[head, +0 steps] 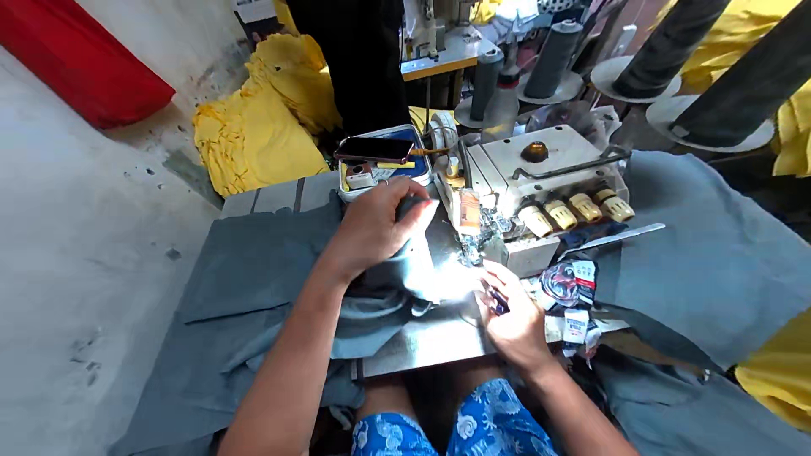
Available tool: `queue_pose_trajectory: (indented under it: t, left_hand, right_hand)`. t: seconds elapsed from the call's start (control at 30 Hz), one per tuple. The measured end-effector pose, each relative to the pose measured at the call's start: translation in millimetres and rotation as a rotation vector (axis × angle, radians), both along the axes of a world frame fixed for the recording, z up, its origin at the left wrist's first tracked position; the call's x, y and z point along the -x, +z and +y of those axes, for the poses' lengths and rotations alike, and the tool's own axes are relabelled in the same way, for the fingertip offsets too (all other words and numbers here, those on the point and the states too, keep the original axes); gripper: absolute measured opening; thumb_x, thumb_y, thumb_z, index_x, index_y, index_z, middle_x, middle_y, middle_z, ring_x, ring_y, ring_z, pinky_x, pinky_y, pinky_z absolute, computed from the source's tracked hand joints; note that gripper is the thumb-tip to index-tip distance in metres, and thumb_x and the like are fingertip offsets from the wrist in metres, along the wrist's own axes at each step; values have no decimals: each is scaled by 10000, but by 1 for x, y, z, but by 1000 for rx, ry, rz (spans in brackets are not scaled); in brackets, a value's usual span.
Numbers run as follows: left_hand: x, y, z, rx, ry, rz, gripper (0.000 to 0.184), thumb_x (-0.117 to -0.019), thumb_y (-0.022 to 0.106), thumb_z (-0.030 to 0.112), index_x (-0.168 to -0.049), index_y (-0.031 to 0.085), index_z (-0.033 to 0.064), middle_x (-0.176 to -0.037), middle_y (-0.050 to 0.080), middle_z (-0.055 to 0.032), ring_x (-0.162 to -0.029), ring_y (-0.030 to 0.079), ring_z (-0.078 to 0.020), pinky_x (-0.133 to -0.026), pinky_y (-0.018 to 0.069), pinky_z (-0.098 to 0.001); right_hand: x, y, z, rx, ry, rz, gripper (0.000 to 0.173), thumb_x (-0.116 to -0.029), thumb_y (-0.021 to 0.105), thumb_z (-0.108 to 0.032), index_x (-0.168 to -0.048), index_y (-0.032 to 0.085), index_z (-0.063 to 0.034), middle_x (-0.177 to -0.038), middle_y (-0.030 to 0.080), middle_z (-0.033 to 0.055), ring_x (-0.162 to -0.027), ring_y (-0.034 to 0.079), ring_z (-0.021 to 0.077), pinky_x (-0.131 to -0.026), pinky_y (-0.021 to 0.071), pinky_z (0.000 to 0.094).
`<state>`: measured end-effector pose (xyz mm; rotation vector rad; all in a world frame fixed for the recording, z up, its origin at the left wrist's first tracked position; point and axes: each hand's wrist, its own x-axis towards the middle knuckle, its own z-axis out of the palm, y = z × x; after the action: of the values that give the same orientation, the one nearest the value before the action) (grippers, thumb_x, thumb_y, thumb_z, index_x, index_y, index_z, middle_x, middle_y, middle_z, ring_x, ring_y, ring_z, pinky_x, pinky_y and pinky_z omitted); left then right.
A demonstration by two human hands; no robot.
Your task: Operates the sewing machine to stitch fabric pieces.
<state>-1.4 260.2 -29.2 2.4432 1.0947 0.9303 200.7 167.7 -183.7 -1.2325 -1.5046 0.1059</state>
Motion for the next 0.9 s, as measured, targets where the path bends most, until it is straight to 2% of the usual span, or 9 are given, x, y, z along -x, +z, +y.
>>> queue_pose_trajectory:
  t: [0.1, 0.2, 0.43, 0.57, 0.63, 0.7, 0.8, 0.87, 0.9]
  left_hand:
    - [-8, 8, 21, 35, -12, -110, 208, -1013, 574, 195, -1101, 674, 36, -922, 665, -55, -777, 604, -86, -721, 513, -300]
    - [-16, 10, 32, 64, -22, -137, 205, -1024, 557, 204, -1109, 661, 50, -928, 656, -41, -801, 604, -79, -737, 508, -299]
    - [-27, 7, 34, 1, -31, -34, 219, -1024, 545, 170, -1121, 672, 21, -976, 681, -110, -875, 650, -192, -786, 531, -417]
    - [-16, -7, -3, -55, -77, 186, 246, -935, 661, 92, -1165, 681, 8, -994, 701, -145, -884, 695, -278, -787, 583, -490]
    - [-3, -13, -35, -90, -87, 146, 304, -981, 635, 180, -1219, 613, -7, -919, 696, -136, -764, 680, -235, -711, 583, -413]
    - [12, -22, -57, -190, -186, 16, 228, -1005, 597, 257, -1071, 615, 40, -826, 652, -71, -700, 633, -134, -660, 553, -280]
    - [20, -30, -73, -191, -375, -156, 153, -1023, 611, 275, -948, 623, 142, -1005, 615, 11, -966, 609, 2, -865, 514, -127]
    - [18, -35, -77, -259, -371, -147, 146, -1019, 625, 302, -949, 639, 175, -1172, 574, 31, -1177, 529, -4, -1023, 435, -148]
    - [17, -37, -79, -302, -355, -112, 157, -1029, 605, 320, -948, 627, 188, -1177, 574, 35, -1224, 511, -29, -1072, 407, -183]
  right_hand:
    - [-4, -14, 0, -49, 23, -2, 356, -887, 643, -88, -1181, 672, 111, -1057, 759, 180, -940, 736, 112, -847, 558, 196]
    - [-5, -17, 4, -86, 67, 60, 309, -902, 653, -60, -1153, 671, 119, -1048, 756, 166, -953, 712, 41, -885, 524, 133]
    - [-5, -24, 7, -129, 83, 97, 303, -918, 650, -83, -1143, 667, 119, -1041, 756, 156, -965, 703, 10, -900, 516, 125]
    - [-7, -19, 5, -97, 89, 110, 278, -893, 648, -67, -1129, 698, 71, -1014, 766, 117, -929, 712, 20, -876, 536, 140]
    - [-12, -5, -2, 13, 103, 107, 262, -899, 630, -42, -1122, 724, 56, -983, 761, 112, -869, 709, 41, -832, 548, 158]
    - [-15, 9, -11, 59, 155, 115, 245, -936, 571, -58, -1091, 728, 48, -940, 747, 108, -809, 684, 38, -779, 547, 164]
    - [-13, 28, -21, -86, 355, 137, 246, -1051, 508, -171, -1179, 658, -25, -1083, 689, 84, -895, 644, -9, -823, 525, 123]
    - [-7, 44, -25, -158, 470, 78, 310, -1111, 419, -275, -1301, 576, -88, -1290, 618, 63, -1019, 623, -6, -890, 500, 123]
    - [-5, 49, -27, -183, 513, 47, 341, -1120, 393, -300, -1319, 564, -82, -1355, 606, 79, -1112, 624, 22, -950, 492, 144]
